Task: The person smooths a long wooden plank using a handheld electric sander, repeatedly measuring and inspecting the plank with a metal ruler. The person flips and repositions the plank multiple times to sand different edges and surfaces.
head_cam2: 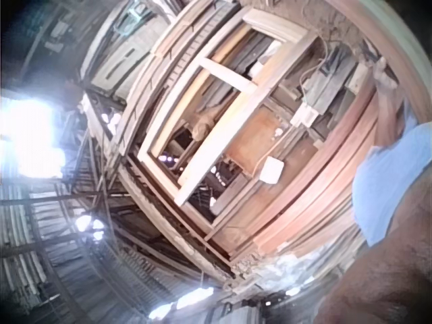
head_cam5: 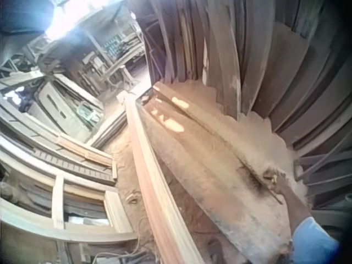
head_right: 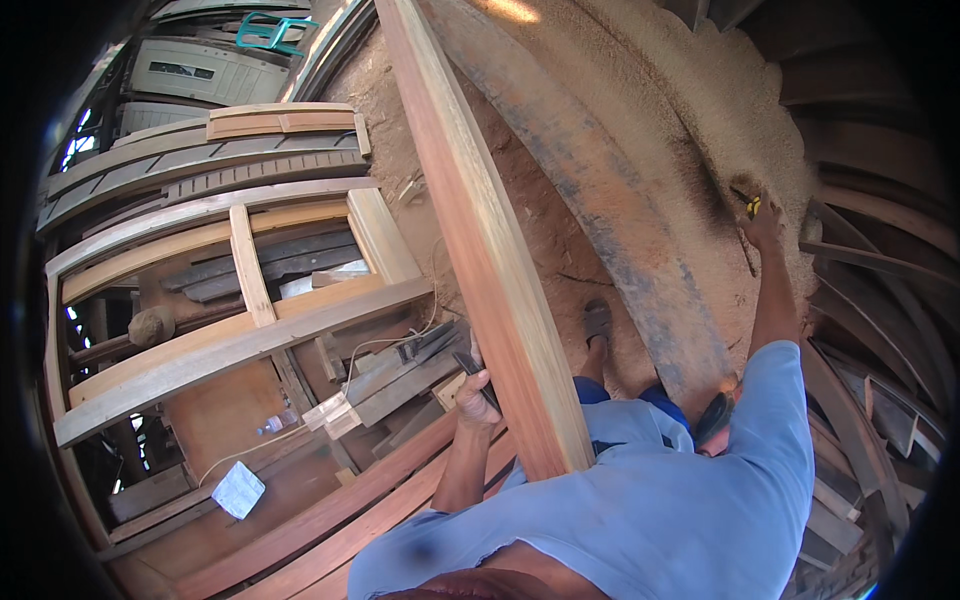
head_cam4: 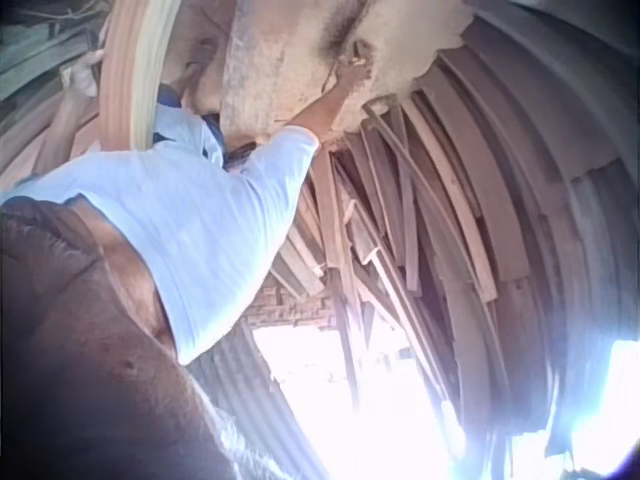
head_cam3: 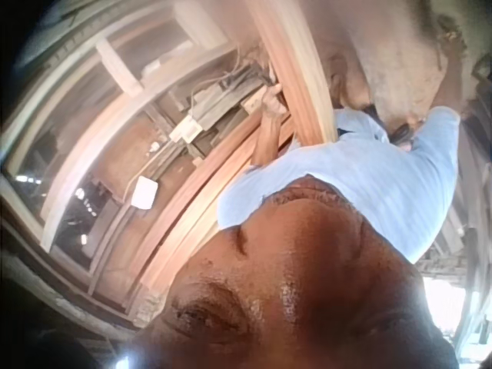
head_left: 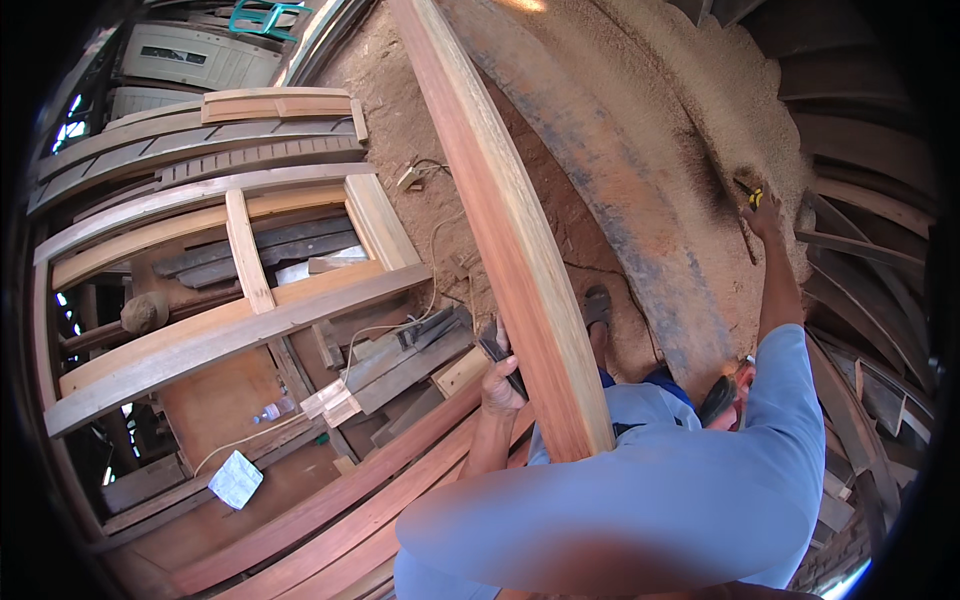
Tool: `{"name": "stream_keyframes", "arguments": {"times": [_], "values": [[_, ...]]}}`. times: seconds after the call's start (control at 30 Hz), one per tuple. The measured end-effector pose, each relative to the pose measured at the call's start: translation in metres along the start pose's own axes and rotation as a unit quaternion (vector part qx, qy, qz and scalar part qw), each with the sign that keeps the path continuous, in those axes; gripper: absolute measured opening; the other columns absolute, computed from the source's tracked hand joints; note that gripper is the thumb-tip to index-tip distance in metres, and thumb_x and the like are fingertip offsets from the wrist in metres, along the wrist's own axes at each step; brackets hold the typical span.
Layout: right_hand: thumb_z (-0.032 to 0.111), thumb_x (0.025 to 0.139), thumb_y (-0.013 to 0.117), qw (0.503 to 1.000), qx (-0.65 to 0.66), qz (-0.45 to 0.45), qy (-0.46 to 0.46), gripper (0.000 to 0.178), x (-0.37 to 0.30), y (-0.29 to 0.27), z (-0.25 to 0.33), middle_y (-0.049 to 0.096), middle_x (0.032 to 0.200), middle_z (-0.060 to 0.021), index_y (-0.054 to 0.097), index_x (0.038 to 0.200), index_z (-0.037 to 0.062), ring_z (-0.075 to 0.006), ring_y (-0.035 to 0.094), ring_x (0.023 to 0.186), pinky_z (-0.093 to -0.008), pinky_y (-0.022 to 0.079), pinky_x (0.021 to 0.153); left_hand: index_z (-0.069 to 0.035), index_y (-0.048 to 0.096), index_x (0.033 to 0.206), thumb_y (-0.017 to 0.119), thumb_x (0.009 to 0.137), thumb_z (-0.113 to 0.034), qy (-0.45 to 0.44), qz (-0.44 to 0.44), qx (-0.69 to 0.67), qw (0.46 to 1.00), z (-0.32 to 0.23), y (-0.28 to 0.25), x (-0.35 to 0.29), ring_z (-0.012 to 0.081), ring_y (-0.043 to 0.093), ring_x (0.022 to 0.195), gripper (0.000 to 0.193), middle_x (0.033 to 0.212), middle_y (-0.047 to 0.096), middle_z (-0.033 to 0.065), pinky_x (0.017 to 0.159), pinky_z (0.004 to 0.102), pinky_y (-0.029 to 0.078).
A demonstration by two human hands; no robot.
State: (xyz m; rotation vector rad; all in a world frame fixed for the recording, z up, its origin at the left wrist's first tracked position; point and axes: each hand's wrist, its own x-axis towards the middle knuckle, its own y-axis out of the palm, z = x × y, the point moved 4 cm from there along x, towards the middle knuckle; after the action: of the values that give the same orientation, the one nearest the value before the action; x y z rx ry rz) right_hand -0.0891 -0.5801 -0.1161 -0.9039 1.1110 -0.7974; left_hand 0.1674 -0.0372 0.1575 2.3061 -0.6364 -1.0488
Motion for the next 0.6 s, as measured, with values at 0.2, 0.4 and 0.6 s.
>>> {"name": "stream_keyframes", "arguments": {"times": [0.2, 0.4, 0.6], "values": [[0.028, 0.085, 0.075, 0.997, -0.043, 0.006, 0.059, 0.078, -0.015, -0.026, 0.042, 0.048, 0.142, -0.0269, 0.034, 0.151, 0.0190, -0.0412, 0.055, 0.126, -0.0556, 0.045, 0.104, -0.012, 0.035, 0.154, 0.071, 0.082, -0.015, -0.016, 0.025, -0.042, 0.999, -0.003, -0.004, 0.017, 0.0281, 0.050, 0.135, 0.081, 0.149, 0.049, 0.0094, 0.111, 0.0450, 0.044], [0.032, 0.095, 0.065, 0.602, 0.758, 0.249, -0.006, 0.057, -0.086, -0.045, 0.121, 0.064, 0.114, -0.0153, 0.044, 0.144, 0.0128, -0.0295, 0.066, 0.104, -0.0446, 0.055, 0.091, -0.003, 0.052, 0.135, 0.067, 0.095, -0.017, 0.156, -0.059, 0.102, 0.981, -0.062, -0.023, 0.067, 0.0174, 0.067, 0.092, 0.045, 0.112, 0.067, 0.0083, 0.082, 0.0321, 0.055], [0.039, 0.096, 0.056, 0.731, 0.528, 0.351, -0.253, 0.063, -0.197, -0.159, 0.291, 0.063, 0.119, -0.0163, 0.043, 0.148, 0.0053, -0.0290, 0.065, 0.109, -0.0412, 0.053, 0.093, 0.001, 0.065, 0.118, 0.068, 0.097, -0.020, 0.222, -0.033, 0.362, 0.905, -0.110, 0.057, 0.101, 0.0045, 0.053, 0.060, 0.030, 0.087, 0.066, 0.0036, 0.053, 0.0204, 0.045]]}}
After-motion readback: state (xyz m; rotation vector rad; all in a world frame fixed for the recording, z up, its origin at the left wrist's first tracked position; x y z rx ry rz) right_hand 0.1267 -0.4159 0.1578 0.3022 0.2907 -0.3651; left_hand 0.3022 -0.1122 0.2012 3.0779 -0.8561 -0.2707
